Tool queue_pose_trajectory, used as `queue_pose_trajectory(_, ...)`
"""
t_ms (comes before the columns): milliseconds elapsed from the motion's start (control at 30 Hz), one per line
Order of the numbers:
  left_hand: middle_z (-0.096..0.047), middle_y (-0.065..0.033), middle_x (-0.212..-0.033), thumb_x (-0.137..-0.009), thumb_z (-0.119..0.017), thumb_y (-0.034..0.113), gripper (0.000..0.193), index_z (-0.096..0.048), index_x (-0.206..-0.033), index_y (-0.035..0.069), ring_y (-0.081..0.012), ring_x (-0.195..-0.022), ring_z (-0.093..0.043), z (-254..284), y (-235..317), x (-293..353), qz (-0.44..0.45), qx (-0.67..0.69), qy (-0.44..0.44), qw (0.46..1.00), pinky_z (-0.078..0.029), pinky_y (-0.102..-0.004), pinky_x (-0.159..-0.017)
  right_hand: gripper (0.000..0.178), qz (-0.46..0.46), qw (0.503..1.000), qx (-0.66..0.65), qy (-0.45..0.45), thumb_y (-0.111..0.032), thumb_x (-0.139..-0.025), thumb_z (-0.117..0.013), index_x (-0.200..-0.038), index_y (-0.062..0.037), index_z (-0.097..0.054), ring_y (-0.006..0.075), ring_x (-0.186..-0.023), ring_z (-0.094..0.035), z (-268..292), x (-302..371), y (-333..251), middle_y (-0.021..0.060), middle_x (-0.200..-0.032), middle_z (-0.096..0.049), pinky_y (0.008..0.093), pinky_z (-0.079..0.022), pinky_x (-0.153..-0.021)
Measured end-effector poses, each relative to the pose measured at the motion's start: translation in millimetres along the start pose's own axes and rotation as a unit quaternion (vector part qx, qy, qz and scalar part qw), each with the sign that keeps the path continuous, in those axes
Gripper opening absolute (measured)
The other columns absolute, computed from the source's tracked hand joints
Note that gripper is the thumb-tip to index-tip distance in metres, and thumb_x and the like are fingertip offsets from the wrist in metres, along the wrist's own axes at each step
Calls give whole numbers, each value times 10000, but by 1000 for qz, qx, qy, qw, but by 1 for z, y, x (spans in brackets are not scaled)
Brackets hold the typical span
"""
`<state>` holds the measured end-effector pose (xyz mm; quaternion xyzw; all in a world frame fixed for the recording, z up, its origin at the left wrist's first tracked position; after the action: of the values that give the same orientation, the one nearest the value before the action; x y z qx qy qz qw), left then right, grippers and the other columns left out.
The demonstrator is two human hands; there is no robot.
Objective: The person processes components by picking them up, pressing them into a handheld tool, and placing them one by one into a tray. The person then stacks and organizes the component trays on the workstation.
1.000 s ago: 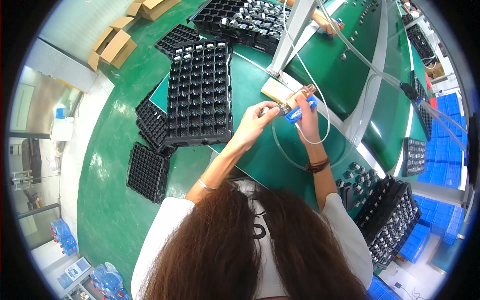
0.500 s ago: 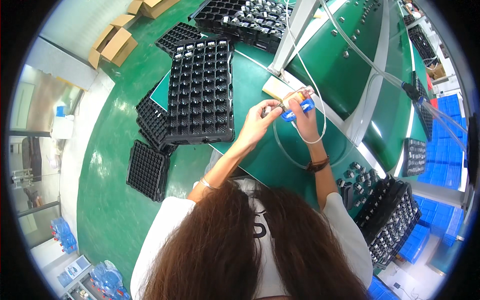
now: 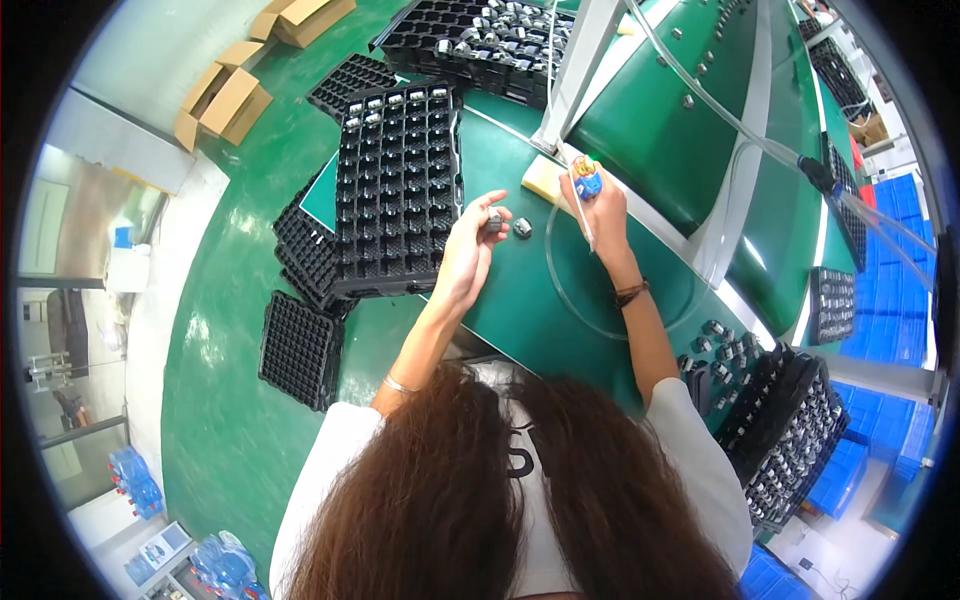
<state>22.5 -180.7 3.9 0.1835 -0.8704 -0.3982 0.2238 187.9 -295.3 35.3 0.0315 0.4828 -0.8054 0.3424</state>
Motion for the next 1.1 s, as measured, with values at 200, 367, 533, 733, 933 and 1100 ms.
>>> queue_pose_trajectory(200, -584, -89, -1051, -952, -485, 201, 369, -464, -1239, -31, -115, -937, -535, -7, 12, 11, -13, -46, -2, 999, -426, -229, -854, 331, -10, 999, 34, -9, -263, -753, -739, -890, -10, -576, 285, -672, -623, 4, -2, -2, 139, -741, -629, 340, -476, -611)
queue_pose_trajectory(367, -589, -80, -1061, -950, -500, 185, 356, -492, -1230, -34, -120, -946, -549, 1, 7, 12, -3, -13, -5, 1000, -428, -231, -886, 397, 6, 1000, 20, -8, -291, -728, -763, -906, -3, -556, 255, -699, -626, 12, -4, -11, 144, -771, -634, 322, -482, -648)
queue_pose_trajectory(533, -596, -56, -1041, -950, -502, 172, 364, -484, -1255, -26, -122, -950, -557, 8, -1, 12, 15, 30, -17, 999, -426, -243, -916, 400, -24, 996, -83, -18, -269, -748, -752, -963, 22, -581, 142, -722, -593, 6, -30, 28, 99, -804, -633, 282, -476, -677)
queue_pose_trajectory(733, -611, -41, -1020, -933, -529, 149, 360, -495, -1254, -9, -118, -947, -570, 28, 4, 18, 9, 8, 16, 1000, -440, -249, -917, 393, -71, 968, 93, 224, -294, -788, -692, -1049, -11, -614, 198, -808, -665, 109, -90, 139, 117, -878, -681, 322, -491, -742)
queue_pose_trajectory(933, -621, -45, -1027, -928, -537, 143, 325, -522, -1216, -8, -117, -951, -581, 27, 1, 22, 14, 1, 37, 999, -445, -240, -909, 412, -114, 955, 187, 200, -362, -781, -666, -1078, -84, -601, 322, -864, -641, 116, -102, 171, 137, -901, -671, 369, -495, -763)
queue_pose_trajectory(1100, -623, -42, -1045, -913, -568, 146, 285, -564, -1159, 0, -109, -957, -580, 7, -9, 11, 18, -13, 21, 1000, -438, -233, -896, 386, -52, 957, 106, 266, -353, -836, -629, -1051, -34, -592, 199, -799, -625, 123, -82, 128, 81, -903, -637, 321, -492, -729)
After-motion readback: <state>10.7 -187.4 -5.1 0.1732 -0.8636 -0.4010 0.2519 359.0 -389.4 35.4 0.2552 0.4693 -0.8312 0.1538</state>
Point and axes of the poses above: each hand's wrist, its own x-axis away from the middle knuckle, its own z-axis out of the back of the hand, y = z × x, the point moved 9 cm from there along -x, towards the middle knuckle
